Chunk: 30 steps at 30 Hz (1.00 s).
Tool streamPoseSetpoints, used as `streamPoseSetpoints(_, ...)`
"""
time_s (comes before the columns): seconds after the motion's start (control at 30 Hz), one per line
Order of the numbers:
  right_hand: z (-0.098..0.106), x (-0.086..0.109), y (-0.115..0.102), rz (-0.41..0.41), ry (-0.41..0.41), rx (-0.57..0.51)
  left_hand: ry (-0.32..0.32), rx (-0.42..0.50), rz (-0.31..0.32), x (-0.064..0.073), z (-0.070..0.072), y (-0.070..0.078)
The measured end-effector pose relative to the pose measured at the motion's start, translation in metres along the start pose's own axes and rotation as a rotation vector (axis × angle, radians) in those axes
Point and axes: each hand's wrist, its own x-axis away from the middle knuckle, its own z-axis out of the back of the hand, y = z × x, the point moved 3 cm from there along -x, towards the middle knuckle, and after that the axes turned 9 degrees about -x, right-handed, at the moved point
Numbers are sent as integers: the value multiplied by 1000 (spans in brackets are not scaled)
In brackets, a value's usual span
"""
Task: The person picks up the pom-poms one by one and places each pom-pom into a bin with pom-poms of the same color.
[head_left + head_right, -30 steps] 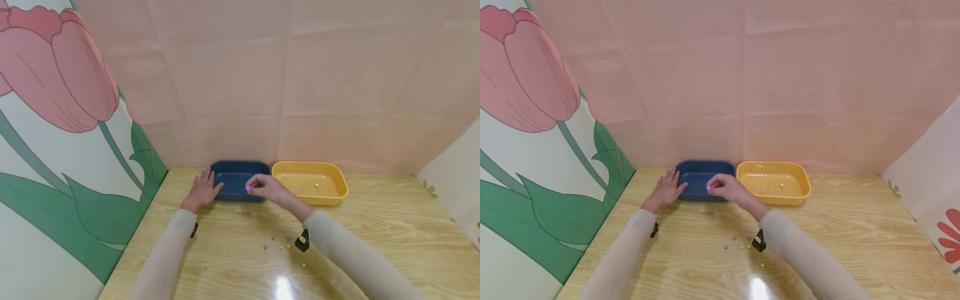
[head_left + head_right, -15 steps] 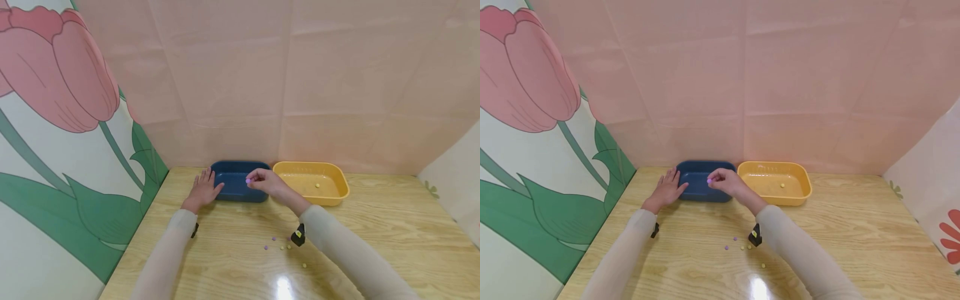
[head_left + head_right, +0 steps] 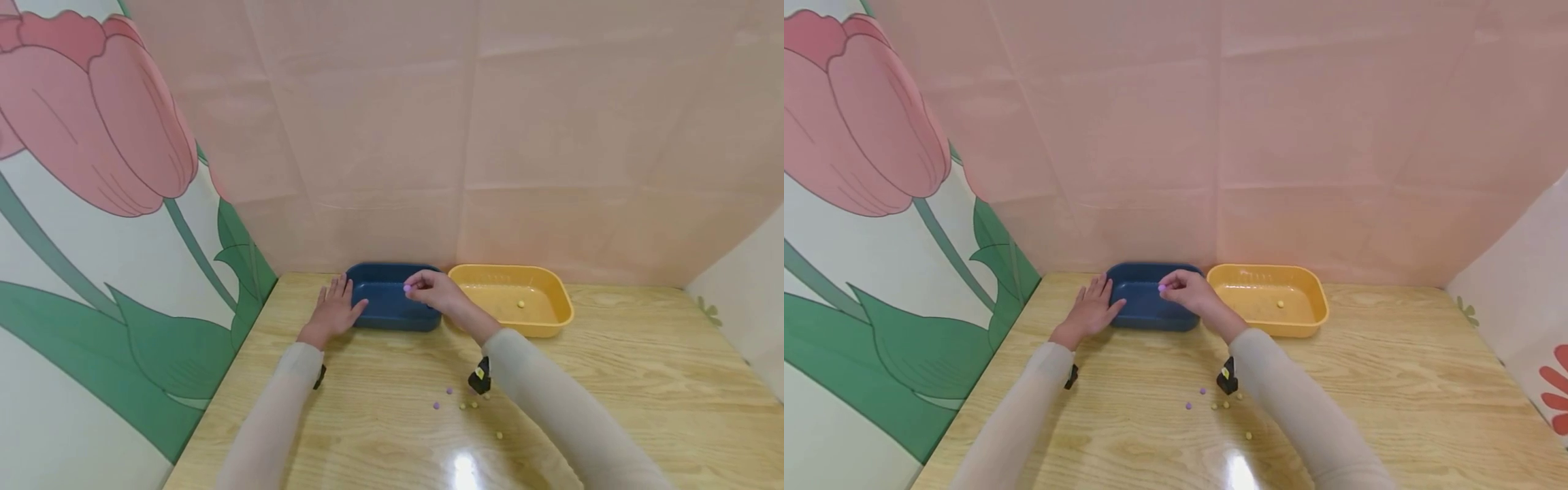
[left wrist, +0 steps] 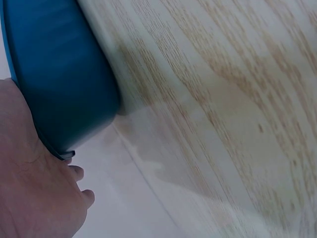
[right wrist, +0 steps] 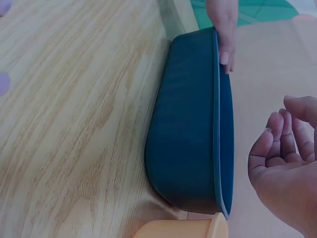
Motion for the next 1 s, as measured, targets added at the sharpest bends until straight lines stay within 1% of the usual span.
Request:
streamPoseSetpoints(0.2,1,-9,6,-26,19,52,-5,2,2,2,1,1)
streamPoseSetpoints(0.4,-1,-16,15,10,11,57,0,-7,-1,0,0,0)
streamPoseSetpoints(0.53,-2,-20,18,22,25,46,-3,-2,1,0,0,0)
streamPoseSetpoints(0.8,2,-28,20,-40,77,73,-2,-14,5,-1,-1,0)
streamPoseSetpoints(1.0,3,-31,20,-54,92,67,-5,-8,6,0,0,0)
